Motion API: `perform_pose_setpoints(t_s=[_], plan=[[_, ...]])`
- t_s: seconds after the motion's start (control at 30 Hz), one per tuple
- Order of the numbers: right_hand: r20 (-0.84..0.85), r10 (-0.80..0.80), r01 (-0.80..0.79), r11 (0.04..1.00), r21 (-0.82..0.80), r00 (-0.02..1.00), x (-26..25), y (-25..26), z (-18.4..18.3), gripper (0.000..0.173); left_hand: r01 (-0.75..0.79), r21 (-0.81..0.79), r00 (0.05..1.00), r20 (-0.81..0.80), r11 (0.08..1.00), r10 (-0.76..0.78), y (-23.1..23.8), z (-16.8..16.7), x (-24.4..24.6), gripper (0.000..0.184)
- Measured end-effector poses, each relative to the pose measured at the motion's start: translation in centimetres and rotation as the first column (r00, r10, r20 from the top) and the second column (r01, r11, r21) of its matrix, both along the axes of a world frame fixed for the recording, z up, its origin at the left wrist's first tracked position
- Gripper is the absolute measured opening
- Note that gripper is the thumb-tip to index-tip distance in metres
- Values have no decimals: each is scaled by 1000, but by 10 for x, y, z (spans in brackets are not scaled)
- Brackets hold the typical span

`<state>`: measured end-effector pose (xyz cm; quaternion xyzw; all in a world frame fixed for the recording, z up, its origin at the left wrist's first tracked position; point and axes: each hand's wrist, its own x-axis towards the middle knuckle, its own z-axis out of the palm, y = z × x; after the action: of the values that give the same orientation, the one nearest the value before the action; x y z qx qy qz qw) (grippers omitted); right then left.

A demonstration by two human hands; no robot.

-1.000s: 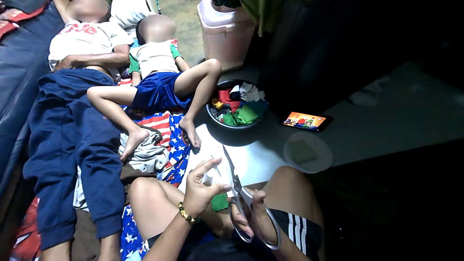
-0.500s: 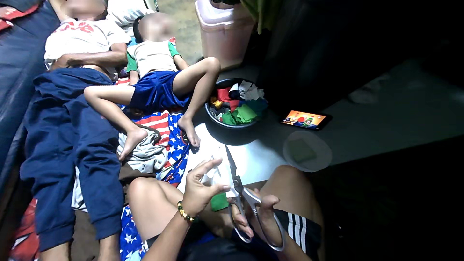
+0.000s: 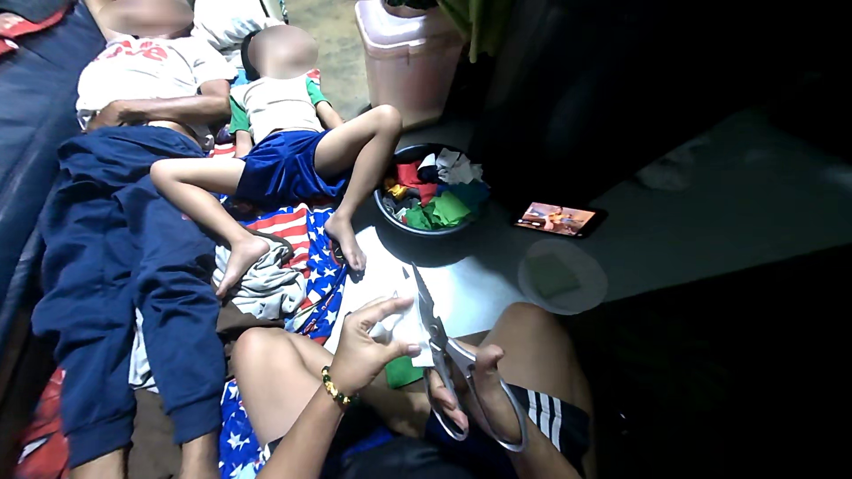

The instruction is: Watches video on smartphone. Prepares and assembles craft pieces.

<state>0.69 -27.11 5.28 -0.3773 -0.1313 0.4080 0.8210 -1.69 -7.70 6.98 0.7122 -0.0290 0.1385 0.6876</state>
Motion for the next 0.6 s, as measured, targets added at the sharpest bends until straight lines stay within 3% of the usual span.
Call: perform_pose_setpoints(t_s=[0.13,0.43,0.5,0.57,0.6], plan=[[-50,9,-7,999,31,999,2,2,-2,75,15,-18,1000,-20,1000,-16,2,0,2,52],[-21,-125,119,977,-177,992,12,7,2,64,19,-8,997,-73,1000,-20,4,-9,5,52],[106,-219,243,883,-401,970,29,7,1,42,1,-10,995,-100,1000,-2,5,-16,7,53],[270,-225,350,653,-671,936,56,5,-10,25,-28,4,990,-136,1000,28,7,-22,8,50],[294,-218,365,545,-755,931,70,3,-22,25,-42,2,986,-161,999,42,8,-25,10,48]])
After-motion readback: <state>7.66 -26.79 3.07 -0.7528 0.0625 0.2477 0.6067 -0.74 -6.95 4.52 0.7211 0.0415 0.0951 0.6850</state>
